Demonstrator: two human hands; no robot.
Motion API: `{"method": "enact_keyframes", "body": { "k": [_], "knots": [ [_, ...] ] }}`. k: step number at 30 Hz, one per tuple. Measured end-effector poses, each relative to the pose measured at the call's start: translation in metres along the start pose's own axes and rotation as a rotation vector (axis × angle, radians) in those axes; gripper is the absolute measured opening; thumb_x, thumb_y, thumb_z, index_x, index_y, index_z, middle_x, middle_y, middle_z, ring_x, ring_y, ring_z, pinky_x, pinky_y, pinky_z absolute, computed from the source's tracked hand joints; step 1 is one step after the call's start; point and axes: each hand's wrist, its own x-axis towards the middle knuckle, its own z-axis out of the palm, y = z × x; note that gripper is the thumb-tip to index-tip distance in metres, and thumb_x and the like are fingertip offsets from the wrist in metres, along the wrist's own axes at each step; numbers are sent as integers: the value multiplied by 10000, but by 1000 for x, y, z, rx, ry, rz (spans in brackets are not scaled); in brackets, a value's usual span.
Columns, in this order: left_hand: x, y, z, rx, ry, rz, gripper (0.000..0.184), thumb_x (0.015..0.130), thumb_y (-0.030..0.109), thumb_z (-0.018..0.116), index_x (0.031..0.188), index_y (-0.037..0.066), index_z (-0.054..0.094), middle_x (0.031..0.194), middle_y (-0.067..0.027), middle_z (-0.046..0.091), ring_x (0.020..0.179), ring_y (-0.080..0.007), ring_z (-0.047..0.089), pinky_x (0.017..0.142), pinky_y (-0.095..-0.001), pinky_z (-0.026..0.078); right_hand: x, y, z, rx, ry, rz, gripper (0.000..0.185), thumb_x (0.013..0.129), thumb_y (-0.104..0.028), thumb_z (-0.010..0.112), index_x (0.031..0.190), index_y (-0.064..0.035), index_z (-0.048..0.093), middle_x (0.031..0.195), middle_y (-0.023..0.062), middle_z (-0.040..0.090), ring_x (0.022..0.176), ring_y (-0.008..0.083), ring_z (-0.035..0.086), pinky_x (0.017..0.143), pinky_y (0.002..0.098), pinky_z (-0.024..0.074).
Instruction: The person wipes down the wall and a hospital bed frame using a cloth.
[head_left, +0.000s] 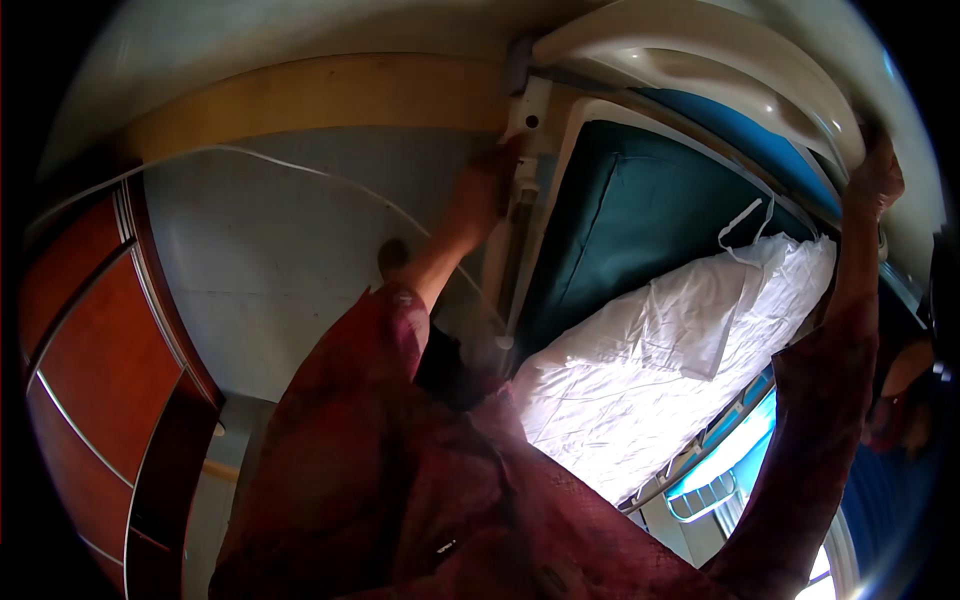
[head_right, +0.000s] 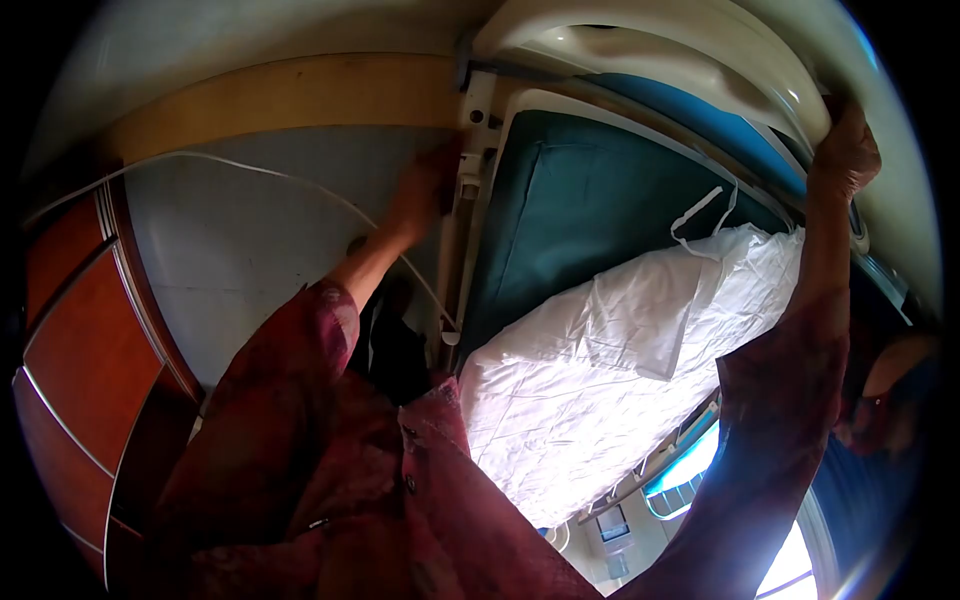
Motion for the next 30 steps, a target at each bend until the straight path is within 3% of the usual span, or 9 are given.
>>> {"method": "enact_keyframes", "body": {
  "k": [2, 6, 8, 13, 17, 19, 26, 28, 30],
  "knots": [
    [-44, -4, 6, -637, -205, -1101, 295, 944, 109, 442, 1202, 99, 585, 1137, -89, 620, 1056, -200, 579, 853, -308, 462, -8, -21, -1, 122, -15, 119, 351, 925, -285, 535, 1024, 5, 706, 954, 67, 717, 828, 150, 653, 797, 291, 502],
    [-77, -2, 11, -291, -47, -793, 325, 783, 45, 563, 1102, 62, 620, 1072, -129, 606, 1017, -301, 596, 818, -357, 481, -11, -27, -2, 165, 26, 127, 345, 929, -281, 520, 1030, -7, 705, 956, 65, 715, 834, 165, 657, 799, 299, 507],
    [-52, 0, 14, -104, 286, -242, 289, 785, 40, 556, 1054, 83, 651, 1109, -130, 592, 1030, -296, 585, 852, -358, 470, -10, -17, -2, 159, 1, 72, 334, 934, -276, 518, 1037, -17, 702, 962, 68, 713, 839, 167, 659, 797, 305, 512],
    [28, -2, 2, 414, -417, 66, 356, 819, 73, 618, 1153, 193, 639, 1215, -73, 555, 1090, -301, 546, 922, -376, 455, -2, 6, -6, -325, -6, -304, 288, 973, -254, 466, 1109, -91, 660, 989, 88, 702, 851, 174, 669, 784, 303, 528],
    [15, -5, -2, 322, -413, 4, 359, 855, 83, 573, 1200, 177, 605, 1219, -61, 562, 1113, -275, 547, 934, -369, 446, -6, -15, 0, 40, 4, -24, 269, 973, -230, 455, 1132, -119, 641, 1007, 88, 699, 861, 203, 677, 791, 310, 532],
    [-18, -9, 15, -358, -122, -378, 387, 883, 122, 519, 1270, 129, 541, 1252, -100, 551, 1178, -290, 518, 963, -384, 432, -6, -15, -3, -220, 0, -75, 244, 961, -190, 466, 1135, -144, 631, 1023, 91, 695, 882, 234, 680, 784, 334, 539],
    [-154, 30, 31, 137, -649, -904, 408, 906, 118, 428, 1306, 45, 466, 1213, -239, 561, 1163, -390, 515, 948, -468, 417, -10, -20, -2, -144, 6, -117, 224, 953, -199, 464, 1097, -153, 630, 1017, 83, 696, 885, 250, 681, 778, 344, 544],
    [-145, 20, 33, 164, -670, -890, 395, 921, 131, 424, 1303, 44, 469, 1154, -238, 583, 1135, -364, 537, 943, -449, 418, -15, -48, -3, -56, 35, 219, 259, 944, -250, 475, 1068, -132, 668, 994, 73, 705, 867, 244, 681, 782, 345, 536],
    [-129, -10, 48, 115, -473, -818, 353, 947, 148, 398, 1275, 45, 480, 1133, -246, 588, 1120, -353, 550, 935, -435, 438, -3, -7, 1, -105, 34, 66, 291, 937, -279, 480, 1053, -112, 689, 985, 84, 708, 856, 235, 678, 782, 345, 527]
  ]
}}
